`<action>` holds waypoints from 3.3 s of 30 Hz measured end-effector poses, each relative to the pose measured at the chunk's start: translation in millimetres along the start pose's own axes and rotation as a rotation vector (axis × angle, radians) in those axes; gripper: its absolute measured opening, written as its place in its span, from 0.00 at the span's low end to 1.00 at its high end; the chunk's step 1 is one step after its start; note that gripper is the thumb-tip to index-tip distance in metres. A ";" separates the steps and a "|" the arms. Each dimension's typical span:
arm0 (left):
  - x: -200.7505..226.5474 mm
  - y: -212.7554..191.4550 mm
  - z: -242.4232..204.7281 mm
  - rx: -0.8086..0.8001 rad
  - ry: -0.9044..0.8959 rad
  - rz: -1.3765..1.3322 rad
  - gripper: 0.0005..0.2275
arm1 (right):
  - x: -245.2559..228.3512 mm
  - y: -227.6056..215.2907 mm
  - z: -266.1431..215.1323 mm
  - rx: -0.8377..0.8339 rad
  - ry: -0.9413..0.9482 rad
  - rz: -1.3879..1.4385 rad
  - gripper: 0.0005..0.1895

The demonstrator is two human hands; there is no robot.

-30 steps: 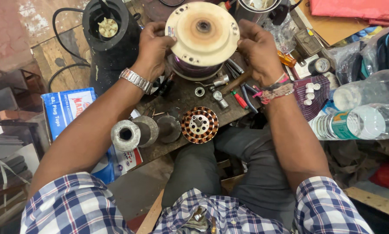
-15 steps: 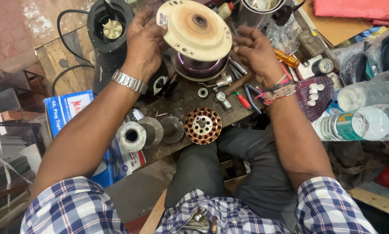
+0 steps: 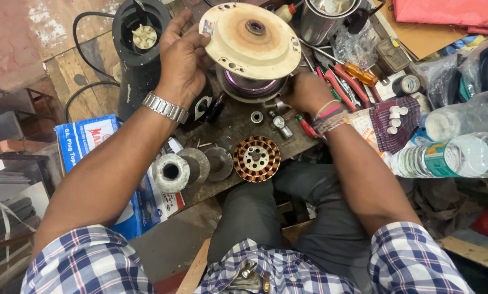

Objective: The person sits at a cluttered workbench and assembles a circular electrical component, likely a motor stator. They use a screwdriver to tighten screws into the white plastic housing and handle various small metal parts and tools scattered on the table.

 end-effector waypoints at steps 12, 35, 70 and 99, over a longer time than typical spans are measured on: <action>5.2 1.5 -6.1 0.015 0.034 -0.006 0.32 | 0.1 25.7 31.4 0.561 -0.464 0.435 0.21; -5.1 -5.8 -0.1 -0.048 0.060 -0.024 0.34 | 136.4 43.8 11.8 -0.210 0.341 -0.405 0.15; 0.0 4.0 -3.1 -0.047 0.079 0.019 0.34 | 16.3 71.8 58.2 0.517 -0.472 0.286 0.19; 3.2 5.5 -7.5 -0.052 0.049 0.046 0.33 | 39.5 61.5 53.5 0.428 -0.164 -0.143 0.09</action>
Point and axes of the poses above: each hand's wrist, its own z-axis towards the middle knuckle, its own y-axis out of the palm, x = y × z, the point moved 1 cm from there along z, towards the middle knuckle, and after that the axes turned 4 degrees about x, right-handed, at the moved point
